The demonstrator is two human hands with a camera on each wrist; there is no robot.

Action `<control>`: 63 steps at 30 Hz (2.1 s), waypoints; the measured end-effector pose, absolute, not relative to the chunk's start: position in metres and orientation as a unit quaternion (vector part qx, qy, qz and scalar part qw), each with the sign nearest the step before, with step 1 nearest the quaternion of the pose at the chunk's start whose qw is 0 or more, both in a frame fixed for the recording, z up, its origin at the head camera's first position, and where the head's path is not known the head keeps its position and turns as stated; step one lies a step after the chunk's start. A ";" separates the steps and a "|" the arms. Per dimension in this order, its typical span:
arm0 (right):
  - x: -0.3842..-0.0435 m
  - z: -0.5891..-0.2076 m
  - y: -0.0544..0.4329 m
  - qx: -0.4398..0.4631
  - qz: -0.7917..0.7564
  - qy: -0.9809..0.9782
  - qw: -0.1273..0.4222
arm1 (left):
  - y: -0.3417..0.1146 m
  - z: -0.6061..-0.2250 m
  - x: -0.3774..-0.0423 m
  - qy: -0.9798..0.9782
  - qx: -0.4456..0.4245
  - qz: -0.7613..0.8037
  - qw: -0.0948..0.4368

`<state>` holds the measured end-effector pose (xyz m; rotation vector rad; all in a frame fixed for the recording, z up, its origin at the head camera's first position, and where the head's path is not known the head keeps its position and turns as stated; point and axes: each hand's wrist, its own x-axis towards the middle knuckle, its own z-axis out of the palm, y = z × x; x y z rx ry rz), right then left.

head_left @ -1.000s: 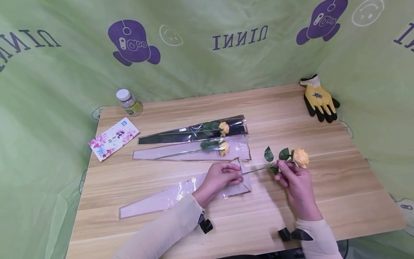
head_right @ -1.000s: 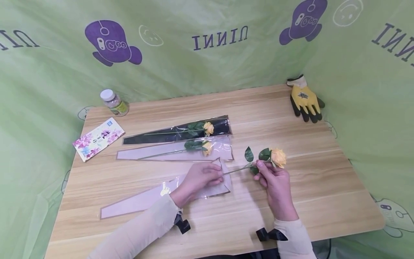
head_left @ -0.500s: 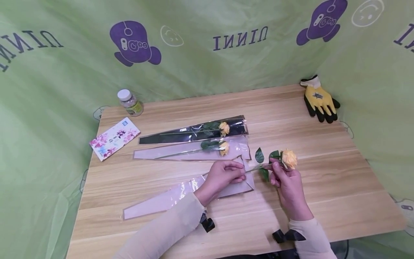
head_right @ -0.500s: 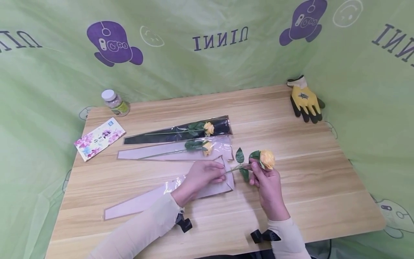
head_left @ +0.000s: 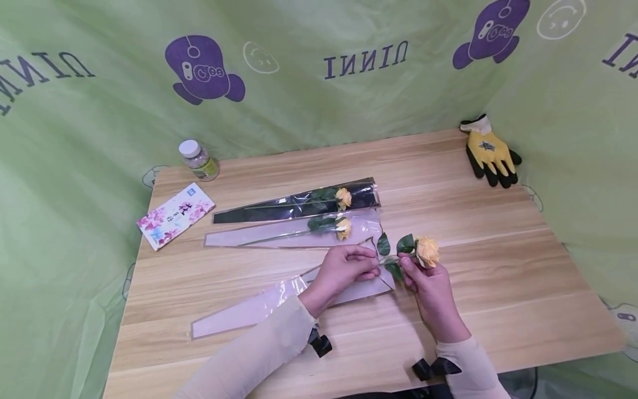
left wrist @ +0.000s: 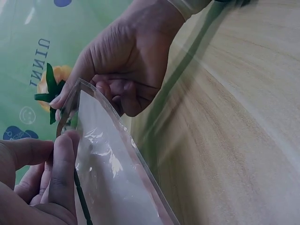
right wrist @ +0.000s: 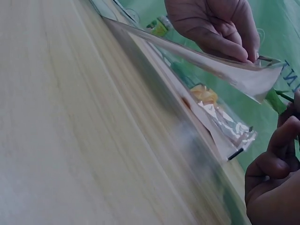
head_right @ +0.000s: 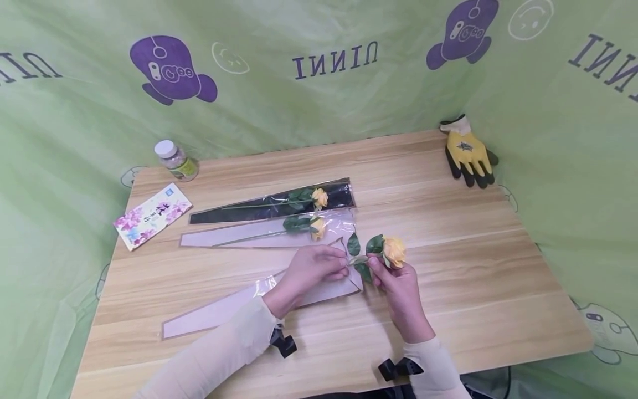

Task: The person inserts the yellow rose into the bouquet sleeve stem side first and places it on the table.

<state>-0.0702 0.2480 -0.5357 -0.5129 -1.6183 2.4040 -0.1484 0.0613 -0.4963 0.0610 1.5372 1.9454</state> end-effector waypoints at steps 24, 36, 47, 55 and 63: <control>-0.069 -0.540 0.253 0.037 0.806 -0.588 -0.064 | 0.045 -0.499 -0.155 0.599 0.049 0.722 0.342; -0.072 -0.534 0.264 0.017 0.786 -0.614 -0.069 | 0.040 -0.489 -0.158 0.621 0.084 0.693 0.356; -0.079 -0.529 0.263 -0.048 0.695 -0.717 -0.036 | 0.040 -0.483 -0.158 0.638 0.092 0.683 0.343; -0.083 -0.531 0.250 -0.017 0.631 -0.775 0.019 | 0.042 -0.478 -0.155 0.657 0.133 0.666 0.327; -0.077 -0.529 0.245 -0.032 0.619 -0.783 0.057 | 0.045 -0.481 -0.156 0.674 0.145 0.653 0.313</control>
